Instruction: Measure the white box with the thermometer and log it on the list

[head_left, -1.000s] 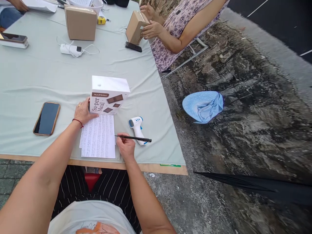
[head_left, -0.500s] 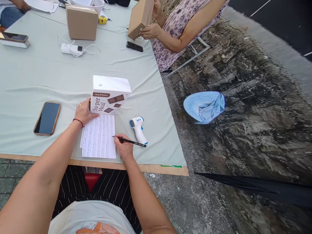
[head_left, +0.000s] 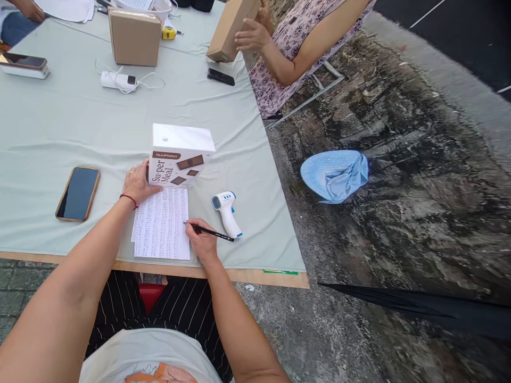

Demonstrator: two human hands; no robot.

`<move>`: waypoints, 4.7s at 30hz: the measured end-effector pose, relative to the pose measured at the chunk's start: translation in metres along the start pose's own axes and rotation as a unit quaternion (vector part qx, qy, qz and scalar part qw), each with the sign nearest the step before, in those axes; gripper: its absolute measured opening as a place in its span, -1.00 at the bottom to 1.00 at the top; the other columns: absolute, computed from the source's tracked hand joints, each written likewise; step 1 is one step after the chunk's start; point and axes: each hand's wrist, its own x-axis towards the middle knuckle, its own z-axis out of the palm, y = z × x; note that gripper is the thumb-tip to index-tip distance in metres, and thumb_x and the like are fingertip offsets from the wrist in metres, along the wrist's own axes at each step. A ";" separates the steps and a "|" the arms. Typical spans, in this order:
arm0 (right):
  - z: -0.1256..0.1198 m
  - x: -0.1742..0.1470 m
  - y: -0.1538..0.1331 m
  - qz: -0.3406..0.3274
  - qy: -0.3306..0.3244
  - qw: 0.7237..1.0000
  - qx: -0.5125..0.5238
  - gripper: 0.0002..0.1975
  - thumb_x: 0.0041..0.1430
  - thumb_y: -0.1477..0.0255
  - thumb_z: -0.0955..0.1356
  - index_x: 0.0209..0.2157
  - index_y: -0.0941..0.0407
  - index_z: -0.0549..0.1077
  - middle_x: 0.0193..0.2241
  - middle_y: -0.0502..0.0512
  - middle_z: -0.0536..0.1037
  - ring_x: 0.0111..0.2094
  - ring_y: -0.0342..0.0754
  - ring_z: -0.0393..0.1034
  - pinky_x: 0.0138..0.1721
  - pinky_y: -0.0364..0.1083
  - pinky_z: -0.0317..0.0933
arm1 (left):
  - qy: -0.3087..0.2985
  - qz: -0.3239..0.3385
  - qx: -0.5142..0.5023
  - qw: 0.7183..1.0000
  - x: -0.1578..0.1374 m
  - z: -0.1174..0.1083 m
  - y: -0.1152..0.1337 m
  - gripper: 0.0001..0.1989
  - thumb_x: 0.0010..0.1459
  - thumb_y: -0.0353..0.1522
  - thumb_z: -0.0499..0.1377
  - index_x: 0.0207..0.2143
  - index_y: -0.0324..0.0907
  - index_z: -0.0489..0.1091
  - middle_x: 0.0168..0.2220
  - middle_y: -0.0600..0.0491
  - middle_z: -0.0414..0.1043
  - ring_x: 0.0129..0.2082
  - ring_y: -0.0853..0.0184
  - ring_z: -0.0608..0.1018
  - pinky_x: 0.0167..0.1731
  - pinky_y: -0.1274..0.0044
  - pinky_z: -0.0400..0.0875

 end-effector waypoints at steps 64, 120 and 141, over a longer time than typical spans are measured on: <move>-0.001 0.000 0.004 0.018 0.009 1.000 0.004 -0.87 -0.01 0.35 0.33 -0.47 0.09 0.49 -0.53 -0.03 0.50 -0.49 -0.11 0.33 -0.38 -0.09 0.26 | 0.004 -0.007 -0.007 1.000 -0.001 -0.001 0.002 -0.27 -0.12 -0.22 0.37 0.11 -0.08 0.22 -0.01 -0.05 0.44 0.05 -0.01 0.40 0.06 0.17 0.25; -0.037 0.028 0.021 -0.190 -0.061 0.955 -0.220 -0.59 0.27 0.51 0.14 0.03 0.06 0.46 -0.12 0.17 0.48 -0.07 0.04 0.36 -0.01 0.07 0.28 | 0.045 0.007 -0.068 0.997 0.000 0.002 -0.010 -0.41 0.22 -0.02 0.03 0.19 -0.12 0.22 -0.11 -0.05 0.48 -0.12 0.13 0.45 0.00 0.29 0.27; -0.034 0.063 -0.022 0.077 0.051 0.993 -0.073 -0.57 0.01 0.17 0.36 -0.12 0.11 0.49 -0.29 0.10 0.52 -0.30 0.03 0.34 -0.27 -0.04 0.20 | 0.049 0.019 -0.024 0.998 0.003 -0.003 -0.017 -0.45 0.33 -0.05 -0.17 0.15 -0.16 0.28 -0.08 -0.12 0.49 -0.10 0.06 0.46 -0.04 0.23 0.30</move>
